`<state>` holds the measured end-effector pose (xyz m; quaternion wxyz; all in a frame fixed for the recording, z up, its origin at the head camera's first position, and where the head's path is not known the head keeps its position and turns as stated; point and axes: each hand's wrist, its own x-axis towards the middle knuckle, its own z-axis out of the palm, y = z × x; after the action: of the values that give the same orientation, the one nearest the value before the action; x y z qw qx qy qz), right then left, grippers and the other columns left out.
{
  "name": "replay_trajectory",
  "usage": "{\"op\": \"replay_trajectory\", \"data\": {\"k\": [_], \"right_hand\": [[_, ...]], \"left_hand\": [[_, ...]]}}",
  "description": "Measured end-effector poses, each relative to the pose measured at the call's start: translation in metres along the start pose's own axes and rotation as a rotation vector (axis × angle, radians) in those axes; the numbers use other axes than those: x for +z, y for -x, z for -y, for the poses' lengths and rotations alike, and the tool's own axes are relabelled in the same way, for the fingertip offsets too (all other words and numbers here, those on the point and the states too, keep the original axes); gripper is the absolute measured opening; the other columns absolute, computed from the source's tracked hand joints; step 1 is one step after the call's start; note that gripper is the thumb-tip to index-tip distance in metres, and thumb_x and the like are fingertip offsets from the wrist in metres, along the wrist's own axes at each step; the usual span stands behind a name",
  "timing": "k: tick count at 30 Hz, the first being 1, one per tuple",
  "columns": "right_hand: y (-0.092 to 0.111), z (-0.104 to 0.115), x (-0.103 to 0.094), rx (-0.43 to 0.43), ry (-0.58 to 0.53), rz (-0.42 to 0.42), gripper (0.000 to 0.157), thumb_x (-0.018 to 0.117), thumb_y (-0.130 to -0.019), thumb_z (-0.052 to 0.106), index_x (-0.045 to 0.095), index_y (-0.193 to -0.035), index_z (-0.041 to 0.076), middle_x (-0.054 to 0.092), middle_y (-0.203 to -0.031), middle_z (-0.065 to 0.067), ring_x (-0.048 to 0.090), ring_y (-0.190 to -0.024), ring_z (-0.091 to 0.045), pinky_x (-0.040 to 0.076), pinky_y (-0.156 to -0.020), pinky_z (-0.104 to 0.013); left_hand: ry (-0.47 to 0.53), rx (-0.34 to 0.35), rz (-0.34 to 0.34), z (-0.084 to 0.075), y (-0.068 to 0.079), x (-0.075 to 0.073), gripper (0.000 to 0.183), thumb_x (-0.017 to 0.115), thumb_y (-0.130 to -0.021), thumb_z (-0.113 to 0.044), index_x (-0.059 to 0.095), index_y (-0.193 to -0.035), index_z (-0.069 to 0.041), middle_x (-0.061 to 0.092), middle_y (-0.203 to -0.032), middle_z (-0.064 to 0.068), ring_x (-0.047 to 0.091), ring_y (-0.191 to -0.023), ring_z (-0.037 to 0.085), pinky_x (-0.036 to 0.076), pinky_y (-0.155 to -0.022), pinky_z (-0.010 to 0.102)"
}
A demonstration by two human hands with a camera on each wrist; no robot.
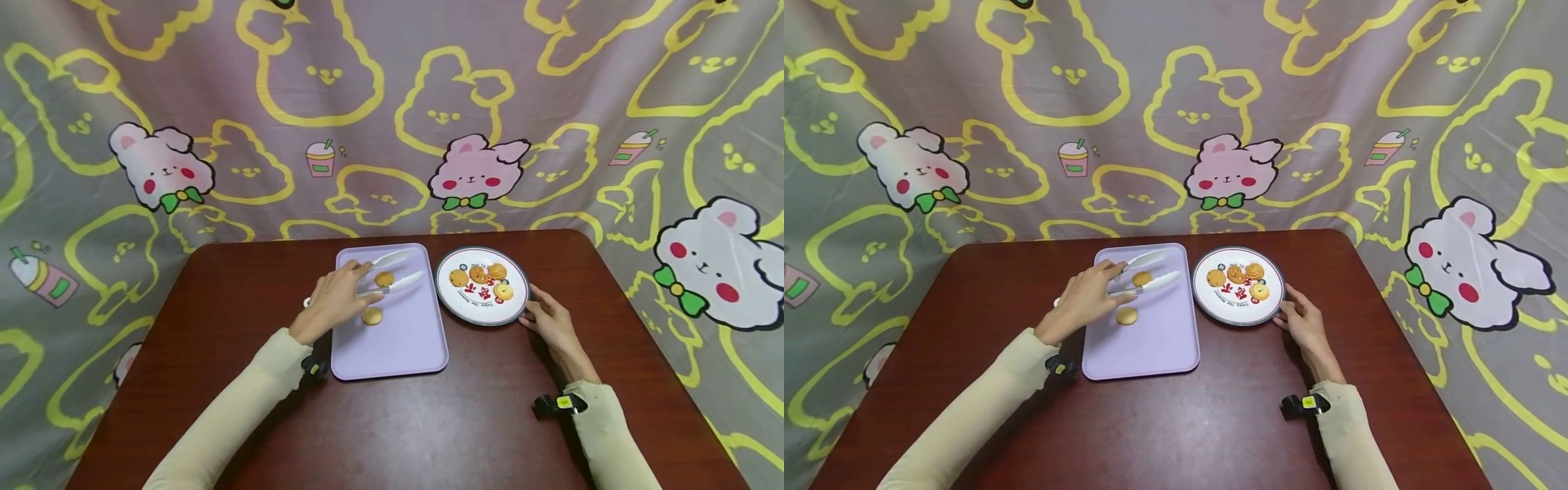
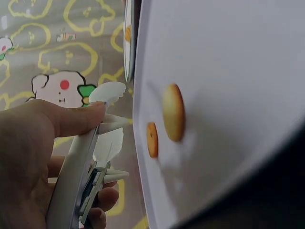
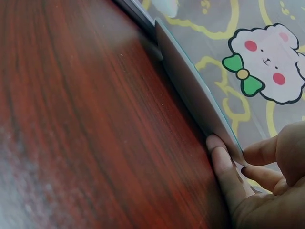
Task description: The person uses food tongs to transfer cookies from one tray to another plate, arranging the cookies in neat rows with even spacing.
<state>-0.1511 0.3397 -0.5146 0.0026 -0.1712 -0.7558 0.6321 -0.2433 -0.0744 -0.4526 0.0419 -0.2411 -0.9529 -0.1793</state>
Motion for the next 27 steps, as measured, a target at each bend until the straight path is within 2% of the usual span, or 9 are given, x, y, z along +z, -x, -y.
{"op": "replay_trajectory", "data": {"k": [3, 9, 17, 27], "right_hand": [[0.000, 0.000, 0.000, -0.002, 0.007, 0.001, 0.059, 0.047, -0.111, 0.017, 0.027, -0.166, 0.009, 0.050, -0.142, -0.017, 0.063, -0.089, 0.007, 0.058, -0.085, -0.015], [0.001, 0.000, 0.000, 0.000, 0.003, -0.004, 0.059, 0.047, -0.111, 0.018, 0.028, -0.165, 0.009, 0.053, -0.136, -0.012, 0.064, -0.088, 0.007, 0.058, -0.085, -0.016], [0.001, 0.000, 0.001, 0.019, 0.014, -0.010, 0.058, 0.046, -0.111, 0.019, 0.027, -0.166, 0.011, 0.048, -0.146, -0.019, 0.063, -0.089, 0.006, 0.058, -0.085, -0.015], [-0.001, -0.001, 0.001, 0.030, 0.021, -0.012, 0.058, 0.047, -0.111, 0.019, 0.027, -0.166, 0.013, 0.049, -0.145, -0.018, 0.062, -0.090, 0.006, 0.058, -0.085, -0.015]], "left_hand": [[-0.006, -0.018, 0.001, 0.010, 0.006, 0.000, 0.072, 0.075, -0.091, -0.056, 0.060, -0.147, -0.014, 0.067, -0.126, 0.010, 0.072, -0.097, 0.033, 0.058, -0.073, 0.052], [-0.021, -0.054, 0.012, 0.022, 0.016, 0.000, 0.068, 0.076, -0.090, -0.055, 0.064, -0.143, -0.013, 0.068, -0.120, 0.012, 0.070, -0.092, 0.033, 0.056, -0.068, 0.049], [-0.011, -0.068, 0.025, 0.027, 0.025, -0.001, 0.063, 0.079, -0.089, -0.051, 0.068, -0.135, -0.010, 0.066, -0.099, 0.011, 0.059, -0.075, 0.023, 0.045, -0.057, 0.039], [0.005, -0.077, 0.019, 0.031, 0.033, 0.001, 0.062, 0.080, -0.089, -0.048, 0.069, -0.135, -0.009, 0.065, -0.096, 0.010, 0.055, -0.072, 0.021, 0.039, -0.054, 0.033]]}}
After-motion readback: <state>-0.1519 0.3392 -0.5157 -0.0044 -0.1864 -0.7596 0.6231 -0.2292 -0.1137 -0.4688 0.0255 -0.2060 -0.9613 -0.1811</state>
